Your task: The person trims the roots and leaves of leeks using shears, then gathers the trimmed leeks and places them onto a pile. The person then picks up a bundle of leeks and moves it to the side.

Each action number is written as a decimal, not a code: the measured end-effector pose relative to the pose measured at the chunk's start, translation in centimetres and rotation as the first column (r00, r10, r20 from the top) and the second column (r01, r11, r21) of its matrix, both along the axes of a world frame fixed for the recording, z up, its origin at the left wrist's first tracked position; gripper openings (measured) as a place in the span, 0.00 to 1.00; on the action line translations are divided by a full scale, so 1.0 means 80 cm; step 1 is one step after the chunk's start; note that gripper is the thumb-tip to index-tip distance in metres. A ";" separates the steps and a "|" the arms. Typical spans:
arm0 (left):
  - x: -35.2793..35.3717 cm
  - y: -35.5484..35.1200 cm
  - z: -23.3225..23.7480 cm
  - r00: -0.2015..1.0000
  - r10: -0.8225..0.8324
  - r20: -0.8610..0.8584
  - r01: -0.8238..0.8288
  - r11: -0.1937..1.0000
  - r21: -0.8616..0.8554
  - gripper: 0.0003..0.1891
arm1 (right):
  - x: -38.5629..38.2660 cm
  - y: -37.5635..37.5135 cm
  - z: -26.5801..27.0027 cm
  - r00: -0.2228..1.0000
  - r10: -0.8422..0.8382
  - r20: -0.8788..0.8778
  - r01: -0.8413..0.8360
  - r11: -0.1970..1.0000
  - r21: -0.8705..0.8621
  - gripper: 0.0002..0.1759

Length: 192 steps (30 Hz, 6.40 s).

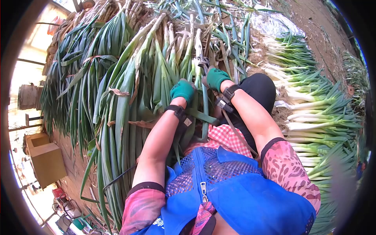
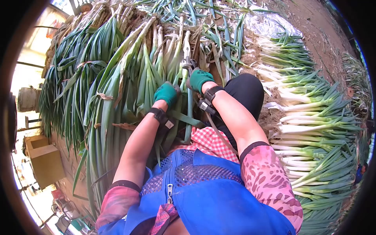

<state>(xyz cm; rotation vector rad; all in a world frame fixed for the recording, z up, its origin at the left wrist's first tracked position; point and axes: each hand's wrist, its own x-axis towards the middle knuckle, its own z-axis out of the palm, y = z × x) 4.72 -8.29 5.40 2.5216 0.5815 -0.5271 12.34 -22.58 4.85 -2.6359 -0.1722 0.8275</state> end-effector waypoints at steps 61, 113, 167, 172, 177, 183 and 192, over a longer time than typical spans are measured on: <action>0.051 0.005 -0.049 0.982 -0.141 -0.124 0.145 0.989 0.021 0.24 | -0.076 -0.035 -0.012 0.996 0.073 -0.043 -0.067 0.988 0.136 0.32; -0.062 -0.001 -0.043 0.995 0.090 0.031 -0.072 0.922 -0.380 0.21 | 0.087 0.038 0.016 0.941 0.281 0.187 -0.248 0.951 -0.184 0.24; 0.021 0.072 0.115 0.973 -0.192 -0.130 0.192 0.981 -0.013 0.27 | -0.152 -0.048 0.064 0.995 0.090 -0.034 -0.062 0.872 0.485 0.29; 0.006 0.075 0.133 0.983 -0.158 -0.089 0.133 0.962 -0.239 0.24 | -0.190 -0.072 0.077 0.998 0.043 -0.036 -0.017 0.850 0.527 0.29; -0.012 0.066 0.077 0.969 0.184 -0.163 -0.245 0.771 -0.587 0.19 | -0.195 -0.074 0.074 0.998 0.061 0.028 -0.067 0.858 0.510 0.31; -0.026 0.034 0.023 0.998 0.065 -0.008 -0.061 0.883 -0.466 0.30 | -0.118 -0.042 0.044 0.999 0.040 -0.019 -0.030 0.927 0.374 0.31; -0.034 0.028 -0.043 0.980 0.185 -0.077 -0.192 0.755 -0.627 0.25 | -0.111 -0.069 0.082 0.997 0.050 -0.058 -0.031 0.954 0.299 0.29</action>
